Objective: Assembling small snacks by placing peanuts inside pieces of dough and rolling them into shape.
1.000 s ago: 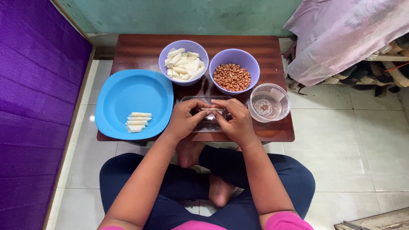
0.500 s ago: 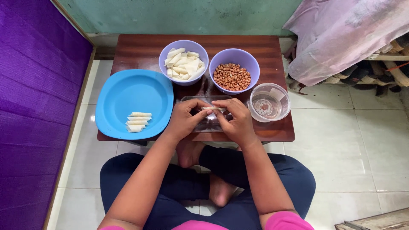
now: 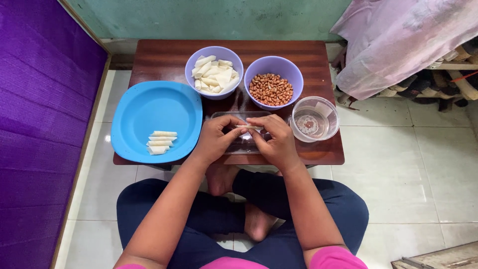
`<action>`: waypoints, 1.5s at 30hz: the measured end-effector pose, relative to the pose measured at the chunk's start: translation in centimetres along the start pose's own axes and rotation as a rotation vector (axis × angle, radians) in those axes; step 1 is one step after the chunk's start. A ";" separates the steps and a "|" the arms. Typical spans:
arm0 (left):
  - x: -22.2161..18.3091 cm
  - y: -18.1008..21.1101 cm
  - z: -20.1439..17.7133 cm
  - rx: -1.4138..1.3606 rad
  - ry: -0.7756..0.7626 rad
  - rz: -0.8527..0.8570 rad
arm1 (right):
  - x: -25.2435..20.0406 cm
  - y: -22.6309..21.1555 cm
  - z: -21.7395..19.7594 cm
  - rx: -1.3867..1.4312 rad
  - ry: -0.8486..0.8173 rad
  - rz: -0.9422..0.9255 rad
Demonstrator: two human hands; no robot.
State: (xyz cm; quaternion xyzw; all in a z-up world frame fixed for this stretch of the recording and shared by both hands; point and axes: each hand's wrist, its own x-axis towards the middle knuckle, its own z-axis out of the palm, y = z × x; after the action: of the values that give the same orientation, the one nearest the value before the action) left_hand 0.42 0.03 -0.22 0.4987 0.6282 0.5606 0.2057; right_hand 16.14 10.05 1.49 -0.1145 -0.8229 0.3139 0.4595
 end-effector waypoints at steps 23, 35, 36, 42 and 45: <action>-0.1 0.2 -0.1 -0.002 0.010 0.032 | 0.3 0.0 0.0 0.016 0.031 -0.038; -0.1 -0.8 0.9 0.321 0.014 0.427 | 0.0 -0.3 -0.7 -0.153 0.360 -0.348; -0.2 -0.6 1.1 0.432 0.015 0.527 | 0.0 -0.3 -0.9 -0.137 0.379 -0.325; -0.3 1.0 1.5 0.588 0.169 0.842 | 0.1 -1.2 -1.9 -0.085 0.380 -0.275; -0.8 1.5 1.7 0.536 0.327 0.981 | 0.4 -1.7 -2.6 -0.047 0.374 -0.242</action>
State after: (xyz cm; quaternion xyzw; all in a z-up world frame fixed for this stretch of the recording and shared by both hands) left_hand 2.74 -0.04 0.44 0.6730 0.4676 0.4813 -0.3110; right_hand 18.23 10.00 3.79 -0.0819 -0.7384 0.2108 0.6354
